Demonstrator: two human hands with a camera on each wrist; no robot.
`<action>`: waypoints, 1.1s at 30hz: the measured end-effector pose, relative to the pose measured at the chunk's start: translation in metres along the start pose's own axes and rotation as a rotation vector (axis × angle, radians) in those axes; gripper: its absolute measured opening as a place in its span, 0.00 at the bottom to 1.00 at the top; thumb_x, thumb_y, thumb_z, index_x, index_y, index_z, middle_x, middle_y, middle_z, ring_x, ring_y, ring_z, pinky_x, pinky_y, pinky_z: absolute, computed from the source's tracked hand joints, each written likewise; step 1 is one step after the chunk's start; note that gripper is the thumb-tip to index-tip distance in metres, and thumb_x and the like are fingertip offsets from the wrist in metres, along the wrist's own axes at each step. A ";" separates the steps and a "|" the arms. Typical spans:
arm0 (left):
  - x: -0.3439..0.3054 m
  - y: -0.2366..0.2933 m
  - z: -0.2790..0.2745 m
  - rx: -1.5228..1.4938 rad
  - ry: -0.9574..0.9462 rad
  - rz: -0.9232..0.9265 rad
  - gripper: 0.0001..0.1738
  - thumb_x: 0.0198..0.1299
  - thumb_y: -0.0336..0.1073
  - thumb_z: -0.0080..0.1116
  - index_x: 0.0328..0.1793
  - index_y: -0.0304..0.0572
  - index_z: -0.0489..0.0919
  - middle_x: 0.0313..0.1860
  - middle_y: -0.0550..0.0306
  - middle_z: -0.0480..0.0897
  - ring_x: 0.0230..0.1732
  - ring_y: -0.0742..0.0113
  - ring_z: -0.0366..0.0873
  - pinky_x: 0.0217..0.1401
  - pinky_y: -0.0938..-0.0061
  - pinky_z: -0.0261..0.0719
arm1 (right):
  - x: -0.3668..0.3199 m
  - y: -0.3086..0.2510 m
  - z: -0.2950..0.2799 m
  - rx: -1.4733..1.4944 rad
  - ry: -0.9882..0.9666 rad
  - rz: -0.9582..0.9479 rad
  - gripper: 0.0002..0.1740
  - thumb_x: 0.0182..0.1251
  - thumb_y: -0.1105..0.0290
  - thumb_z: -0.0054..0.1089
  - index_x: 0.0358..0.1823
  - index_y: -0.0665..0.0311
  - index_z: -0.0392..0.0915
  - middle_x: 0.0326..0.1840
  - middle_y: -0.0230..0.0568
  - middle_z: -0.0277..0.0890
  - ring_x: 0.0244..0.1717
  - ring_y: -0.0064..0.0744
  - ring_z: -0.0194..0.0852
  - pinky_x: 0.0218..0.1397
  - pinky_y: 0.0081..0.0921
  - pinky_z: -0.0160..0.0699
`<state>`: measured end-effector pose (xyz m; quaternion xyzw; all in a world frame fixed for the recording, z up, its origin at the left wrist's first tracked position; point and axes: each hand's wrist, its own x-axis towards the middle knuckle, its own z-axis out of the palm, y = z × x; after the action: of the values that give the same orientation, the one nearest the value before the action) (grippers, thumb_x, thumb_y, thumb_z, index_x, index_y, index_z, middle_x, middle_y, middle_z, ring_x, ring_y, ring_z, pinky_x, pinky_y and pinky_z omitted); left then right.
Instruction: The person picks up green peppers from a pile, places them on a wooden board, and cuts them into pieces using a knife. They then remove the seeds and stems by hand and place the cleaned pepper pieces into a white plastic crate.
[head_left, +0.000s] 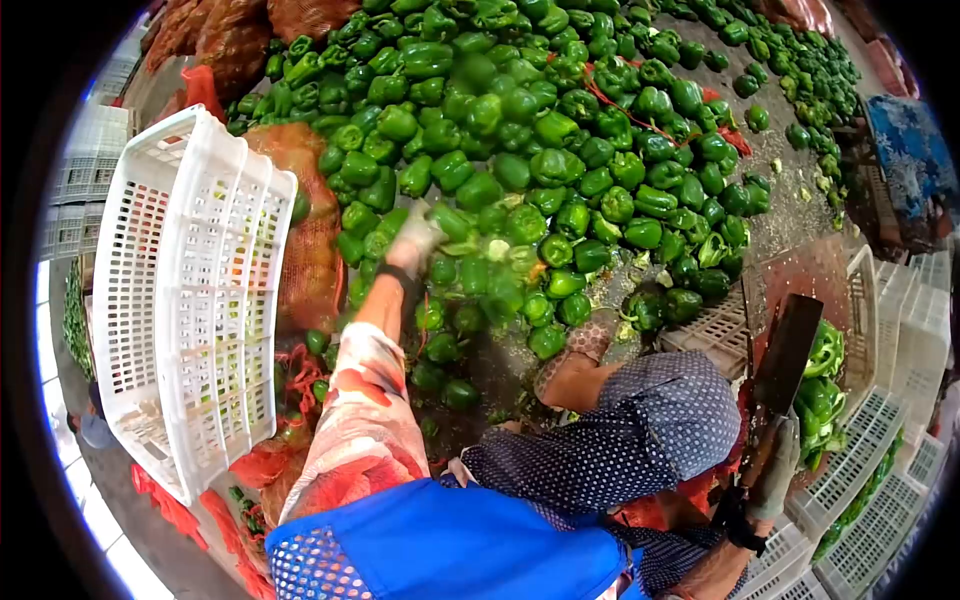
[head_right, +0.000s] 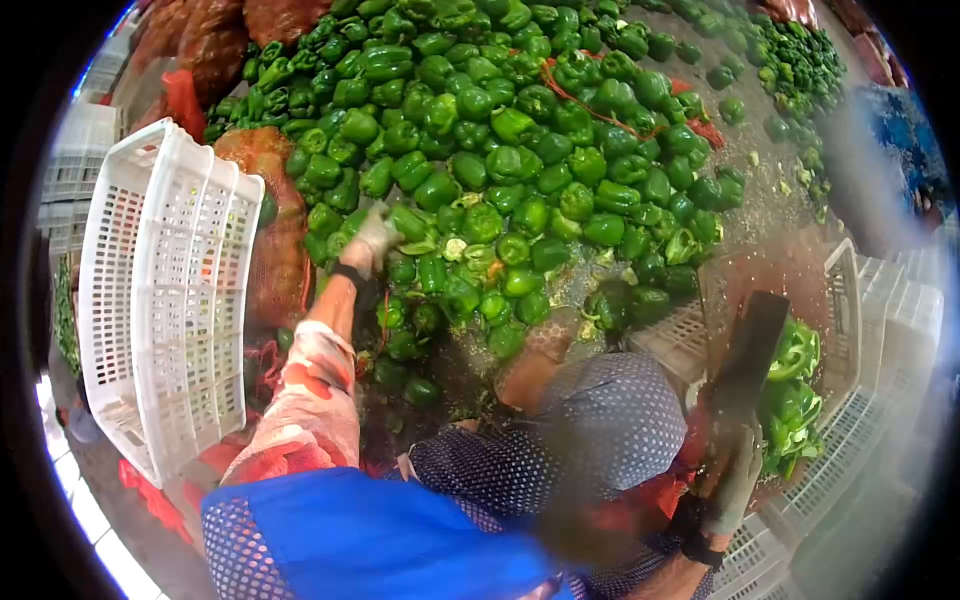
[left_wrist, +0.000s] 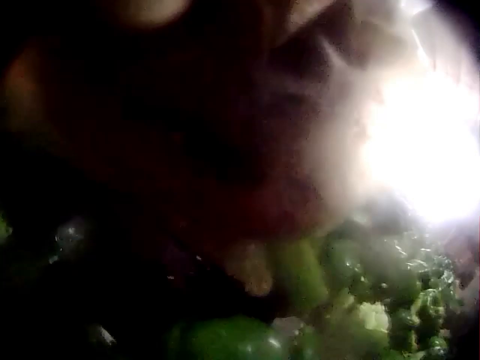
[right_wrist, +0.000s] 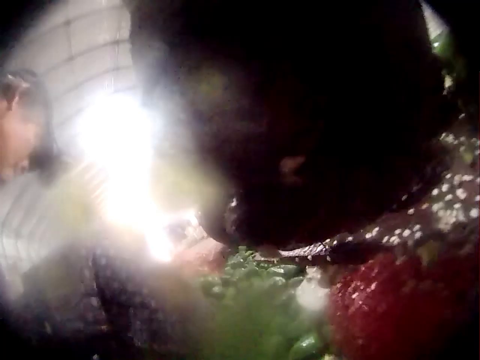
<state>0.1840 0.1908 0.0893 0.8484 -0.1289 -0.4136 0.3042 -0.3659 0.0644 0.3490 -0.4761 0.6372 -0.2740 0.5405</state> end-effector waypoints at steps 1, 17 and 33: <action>-0.009 -0.005 0.011 -0.164 -0.071 -0.034 0.40 0.52 0.22 0.58 0.74 0.41 0.59 0.51 0.45 0.79 0.35 0.61 0.79 0.32 0.69 0.79 | 0.000 0.003 -0.004 0.064 0.020 0.022 0.26 0.78 0.59 0.42 0.69 0.70 0.63 0.67 0.42 0.67 0.66 0.33 0.65 0.70 0.30 0.61; 0.138 0.034 0.030 0.572 0.222 0.200 0.32 0.55 0.42 0.58 0.66 0.36 0.69 0.62 0.32 0.74 0.62 0.39 0.73 0.64 0.59 0.72 | 0.001 0.002 -0.006 -0.080 0.104 0.016 0.24 0.75 0.55 0.47 0.63 0.66 0.68 0.50 0.29 0.71 0.48 0.21 0.66 0.52 0.20 0.65; 0.082 0.023 0.019 -0.678 -0.181 -0.104 0.15 0.64 0.36 0.53 0.55 0.43 0.78 0.48 0.55 0.81 0.44 0.61 0.81 0.46 0.61 0.82 | 0.001 -0.012 0.001 -0.169 -0.031 -0.003 0.28 0.75 0.57 0.44 0.68 0.68 0.64 0.55 0.34 0.73 0.42 0.21 0.69 0.43 0.17 0.68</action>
<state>0.2215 0.1266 0.0431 0.6647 0.0325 -0.5212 0.5343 -0.3613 0.0585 0.3587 -0.5251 0.6489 -0.2127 0.5079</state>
